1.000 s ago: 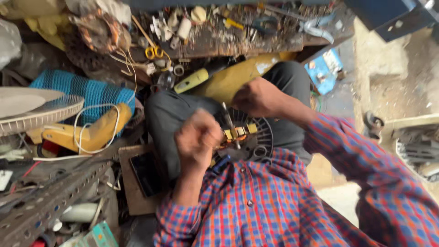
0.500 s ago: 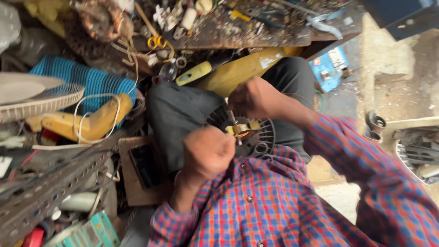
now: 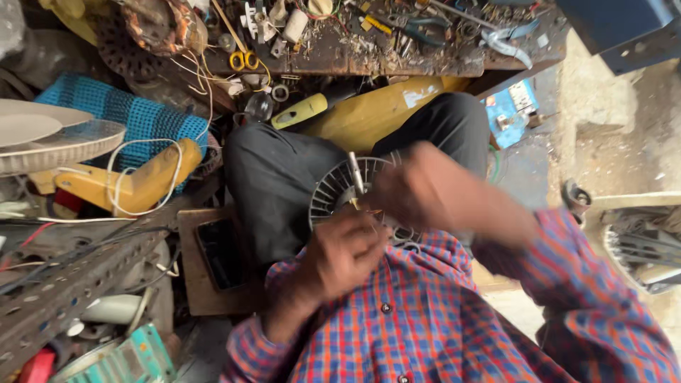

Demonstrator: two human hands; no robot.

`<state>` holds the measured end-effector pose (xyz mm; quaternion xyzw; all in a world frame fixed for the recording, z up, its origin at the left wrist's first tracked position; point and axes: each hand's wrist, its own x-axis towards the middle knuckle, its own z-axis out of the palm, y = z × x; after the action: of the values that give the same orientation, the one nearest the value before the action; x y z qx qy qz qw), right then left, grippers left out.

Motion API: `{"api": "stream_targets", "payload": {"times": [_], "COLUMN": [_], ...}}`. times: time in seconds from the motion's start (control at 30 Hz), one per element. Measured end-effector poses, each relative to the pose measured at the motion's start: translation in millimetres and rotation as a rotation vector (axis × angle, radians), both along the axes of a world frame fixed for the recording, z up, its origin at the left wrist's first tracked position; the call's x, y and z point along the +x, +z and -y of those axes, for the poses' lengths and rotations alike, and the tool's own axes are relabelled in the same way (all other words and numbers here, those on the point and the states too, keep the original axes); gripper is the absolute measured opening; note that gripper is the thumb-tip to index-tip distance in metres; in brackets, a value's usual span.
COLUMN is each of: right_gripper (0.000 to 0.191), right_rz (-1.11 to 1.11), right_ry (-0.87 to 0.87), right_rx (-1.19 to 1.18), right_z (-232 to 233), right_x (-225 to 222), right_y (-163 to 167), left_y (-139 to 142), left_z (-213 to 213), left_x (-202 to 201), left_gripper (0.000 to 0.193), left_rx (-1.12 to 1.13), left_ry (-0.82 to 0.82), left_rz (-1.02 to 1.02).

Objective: The person sits and winds copper wire around a small fan motor rotor held in the lap. The hands rotate the rotor and wrap the wire by hand, repeatedly adjusting the coil as it builds up.

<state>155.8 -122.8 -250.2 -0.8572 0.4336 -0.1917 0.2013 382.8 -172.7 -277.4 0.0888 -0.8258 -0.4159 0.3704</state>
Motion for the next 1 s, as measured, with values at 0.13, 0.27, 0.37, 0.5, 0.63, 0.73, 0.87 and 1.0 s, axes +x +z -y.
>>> {"api": "stream_targets", "payload": {"times": [0.13, 0.27, 0.37, 0.5, 0.63, 0.73, 0.87, 1.0], "right_gripper": [0.015, 0.019, 0.029, 0.012, 0.021, 0.006, 0.01, 0.012], "right_rz": [0.136, -0.183, -0.326, 0.149, -0.037, 0.064, -0.206, -0.522], "right_ry": [-0.183, -0.349, -0.158, 0.076, -0.17, -0.241, -0.317, -0.037], "right_rx": [0.02, -0.094, 0.351, 0.245, 0.066, -0.007, -0.169, 0.5], "right_z": [37.8, 19.9, -8.5, -22.9, 18.5, 39.0, 4.7, -31.7], "right_x": [-26.9, -43.1, -21.7, 14.9, 2.4, -28.4, -52.2, -3.9], "right_y": [-46.7, -42.5, -7.8, 26.4, -4.9, -46.9, -52.5, -15.7], "left_y": [-24.3, -17.4, -0.9, 2.0, -19.2, -31.5, -25.1, -1.0], "left_z": [-2.7, 57.7, 97.1, 62.9, -0.8, 11.6, 69.2, 93.6], "left_x": [1.1, -48.9, -65.6, -26.2, 12.4, -0.8, -52.0, -51.9], "left_gripper": [0.018, 0.021, 0.016, 0.01, 0.017, 0.013, 0.021, 0.01], "left_rx": [0.163, 0.063, 0.094, 0.348, -0.057, 0.204, 0.223, 0.261], "left_ry": [0.282, 0.137, -0.372, -0.06, 0.101, 0.228, -0.034, -0.304], "left_rz": [-0.037, -0.003, 0.501, -0.04, 0.024, -0.114, 0.17, 0.359]}}
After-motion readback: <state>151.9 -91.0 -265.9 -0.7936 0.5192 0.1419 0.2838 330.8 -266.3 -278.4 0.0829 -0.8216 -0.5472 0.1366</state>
